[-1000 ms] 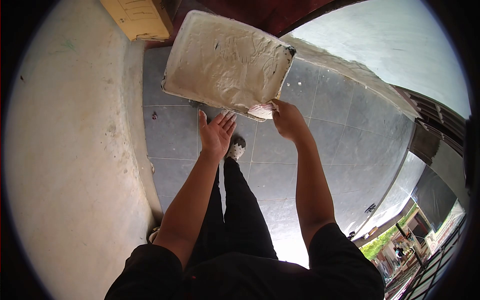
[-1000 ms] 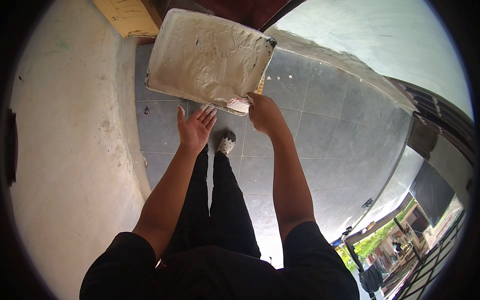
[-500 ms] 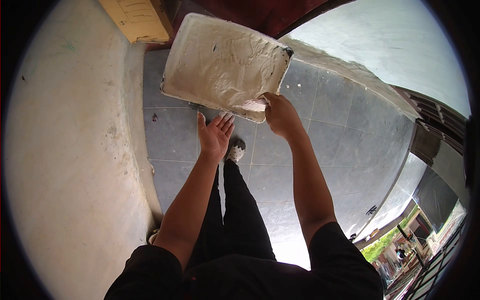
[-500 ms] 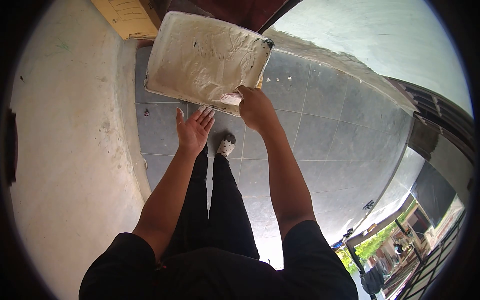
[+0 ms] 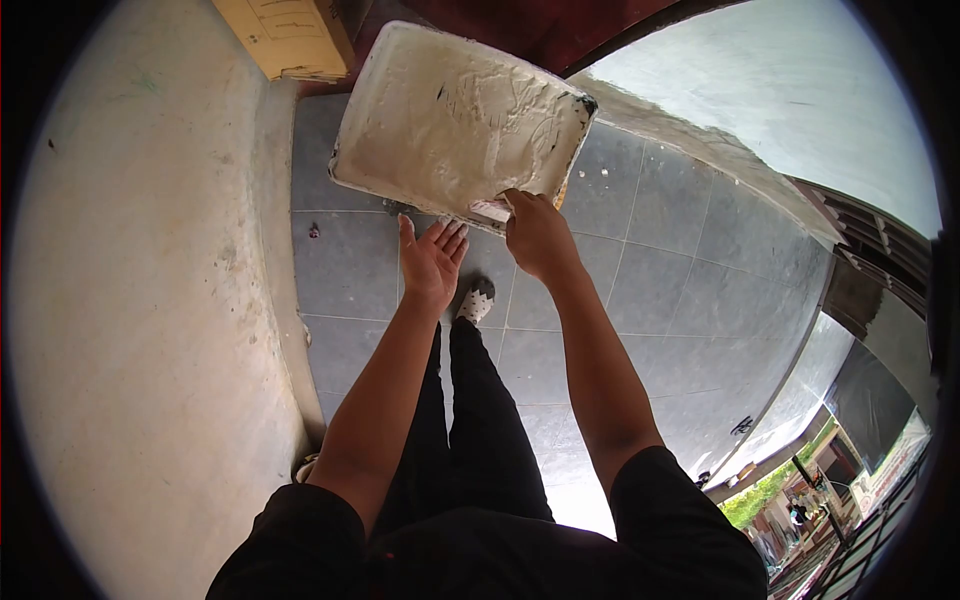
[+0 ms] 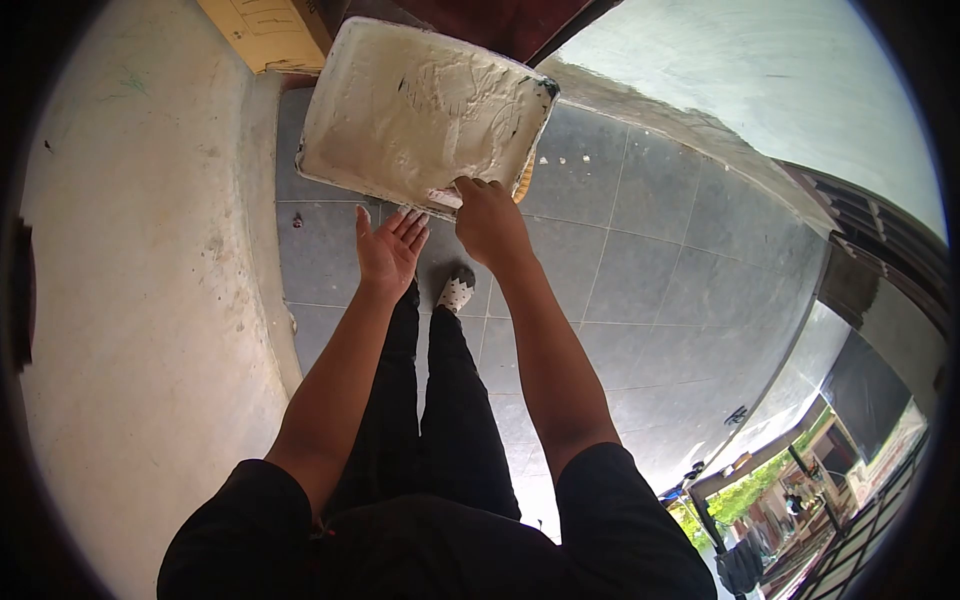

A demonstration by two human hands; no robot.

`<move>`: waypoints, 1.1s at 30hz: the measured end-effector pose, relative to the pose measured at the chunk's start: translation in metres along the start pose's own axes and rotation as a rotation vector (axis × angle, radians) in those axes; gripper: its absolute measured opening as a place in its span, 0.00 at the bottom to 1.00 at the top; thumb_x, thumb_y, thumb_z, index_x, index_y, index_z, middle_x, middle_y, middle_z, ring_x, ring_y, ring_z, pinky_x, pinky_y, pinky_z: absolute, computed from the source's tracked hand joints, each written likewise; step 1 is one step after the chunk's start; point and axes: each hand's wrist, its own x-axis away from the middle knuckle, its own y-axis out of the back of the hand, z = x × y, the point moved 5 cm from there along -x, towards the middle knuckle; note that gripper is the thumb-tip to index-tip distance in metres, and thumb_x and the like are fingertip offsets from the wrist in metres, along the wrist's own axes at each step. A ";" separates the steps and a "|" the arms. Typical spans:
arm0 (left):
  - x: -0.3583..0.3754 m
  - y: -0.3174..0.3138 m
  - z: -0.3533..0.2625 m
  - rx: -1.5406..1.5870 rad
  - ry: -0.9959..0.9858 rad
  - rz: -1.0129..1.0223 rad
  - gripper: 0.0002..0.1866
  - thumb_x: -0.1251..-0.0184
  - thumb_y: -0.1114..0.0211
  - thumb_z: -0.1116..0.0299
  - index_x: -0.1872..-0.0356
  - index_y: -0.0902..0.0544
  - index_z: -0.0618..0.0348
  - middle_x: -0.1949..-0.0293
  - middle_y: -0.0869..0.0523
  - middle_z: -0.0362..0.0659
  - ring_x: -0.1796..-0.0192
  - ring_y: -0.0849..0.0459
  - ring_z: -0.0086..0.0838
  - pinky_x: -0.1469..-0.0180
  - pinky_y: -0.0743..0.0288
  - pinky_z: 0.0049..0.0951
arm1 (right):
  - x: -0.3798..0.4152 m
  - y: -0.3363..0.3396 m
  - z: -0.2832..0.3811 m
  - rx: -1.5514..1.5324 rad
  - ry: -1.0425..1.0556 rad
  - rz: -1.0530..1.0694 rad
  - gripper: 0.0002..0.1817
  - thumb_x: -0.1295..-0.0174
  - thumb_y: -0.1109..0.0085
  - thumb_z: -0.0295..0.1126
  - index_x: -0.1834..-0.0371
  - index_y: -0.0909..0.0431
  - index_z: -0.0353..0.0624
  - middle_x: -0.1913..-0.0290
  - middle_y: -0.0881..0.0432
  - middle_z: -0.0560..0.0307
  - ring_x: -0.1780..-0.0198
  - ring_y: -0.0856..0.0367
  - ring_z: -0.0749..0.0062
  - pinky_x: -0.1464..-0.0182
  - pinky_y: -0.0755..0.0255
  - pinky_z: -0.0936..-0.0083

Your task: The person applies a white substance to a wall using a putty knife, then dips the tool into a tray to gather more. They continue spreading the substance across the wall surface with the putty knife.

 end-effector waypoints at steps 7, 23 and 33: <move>-0.001 -0.001 -0.005 -0.017 0.000 0.003 0.52 0.30 0.61 0.28 0.29 0.43 0.77 0.29 0.37 0.60 0.24 0.41 0.47 0.22 0.50 0.42 | -0.010 -0.016 0.012 0.053 0.114 -0.003 0.13 0.46 0.47 0.24 0.58 0.21 0.35 0.58 0.16 0.41 0.53 0.21 0.44 0.47 0.28 0.54; 0.006 0.002 -0.013 0.000 0.029 0.035 0.52 0.30 0.63 0.28 0.29 0.43 0.76 0.28 0.38 0.61 0.24 0.42 0.46 0.22 0.49 0.42 | -0.017 -0.020 0.025 0.003 0.082 -0.008 0.15 0.44 0.50 0.24 0.53 0.22 0.34 0.57 0.17 0.39 0.49 0.22 0.43 0.43 0.29 0.54; 0.003 0.004 -0.016 -0.028 0.001 0.075 0.54 0.30 0.63 0.27 0.27 0.48 0.77 0.27 0.41 0.61 0.23 0.43 0.46 0.22 0.50 0.41 | -0.032 -0.022 0.042 0.002 0.116 -0.088 0.11 0.44 0.48 0.24 0.58 0.23 0.35 0.59 0.17 0.41 0.53 0.22 0.44 0.46 0.29 0.54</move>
